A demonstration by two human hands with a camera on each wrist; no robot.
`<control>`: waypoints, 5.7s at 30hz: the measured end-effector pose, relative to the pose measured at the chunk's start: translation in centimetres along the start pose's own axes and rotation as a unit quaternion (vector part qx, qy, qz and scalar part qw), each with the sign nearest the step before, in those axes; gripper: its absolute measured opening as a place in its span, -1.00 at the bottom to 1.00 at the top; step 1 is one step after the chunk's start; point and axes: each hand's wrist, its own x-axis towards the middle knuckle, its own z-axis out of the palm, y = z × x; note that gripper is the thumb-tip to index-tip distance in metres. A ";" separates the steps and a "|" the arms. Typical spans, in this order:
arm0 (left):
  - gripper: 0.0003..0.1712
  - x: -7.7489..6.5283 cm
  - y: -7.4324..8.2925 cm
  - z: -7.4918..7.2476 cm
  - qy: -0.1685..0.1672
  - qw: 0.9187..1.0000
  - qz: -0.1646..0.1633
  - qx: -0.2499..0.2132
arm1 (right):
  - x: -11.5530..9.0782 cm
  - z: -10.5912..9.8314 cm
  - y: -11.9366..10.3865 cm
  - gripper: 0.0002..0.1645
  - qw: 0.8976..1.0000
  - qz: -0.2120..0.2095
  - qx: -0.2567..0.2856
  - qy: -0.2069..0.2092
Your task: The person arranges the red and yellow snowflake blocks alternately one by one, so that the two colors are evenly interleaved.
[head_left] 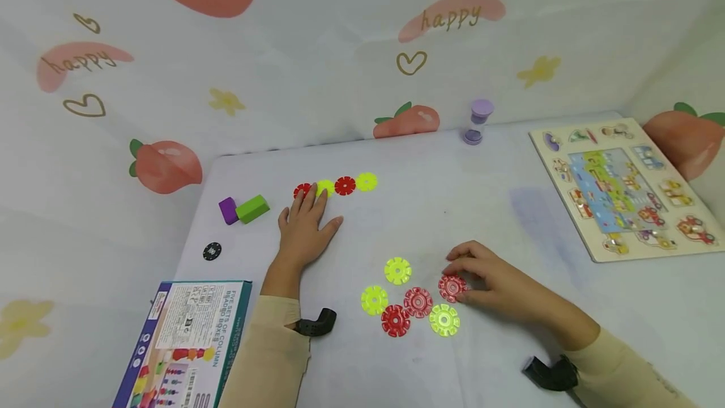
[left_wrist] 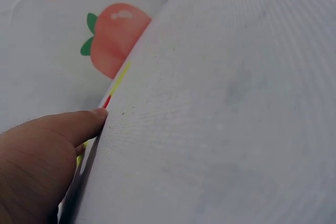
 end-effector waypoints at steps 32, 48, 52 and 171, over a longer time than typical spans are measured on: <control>-0.12 0.0 0.3 -0.4 -0.002 1.000 -0.006 -0.001 | 6.3 -1.6 -0.4 -0.56 0.986 0.109 0.121 0.041; -0.10 0.2 0.3 -0.1 0.006 1.000 -0.003 -0.001 | 16.0 -1.8 -0.3 -0.12 0.988 0.156 0.013 -0.007; -0.11 0.2 0.4 -0.2 0.006 1.000 -0.003 -0.006 | 16.2 -1.6 -0.7 -0.17 0.981 0.142 -0.126 -0.028; -0.10 -0.1 0.0 0.0 -0.005 1.000 -0.008 0.004 | 15.3 -3.5 1.0 0.03 0.953 0.176 -0.235 -0.078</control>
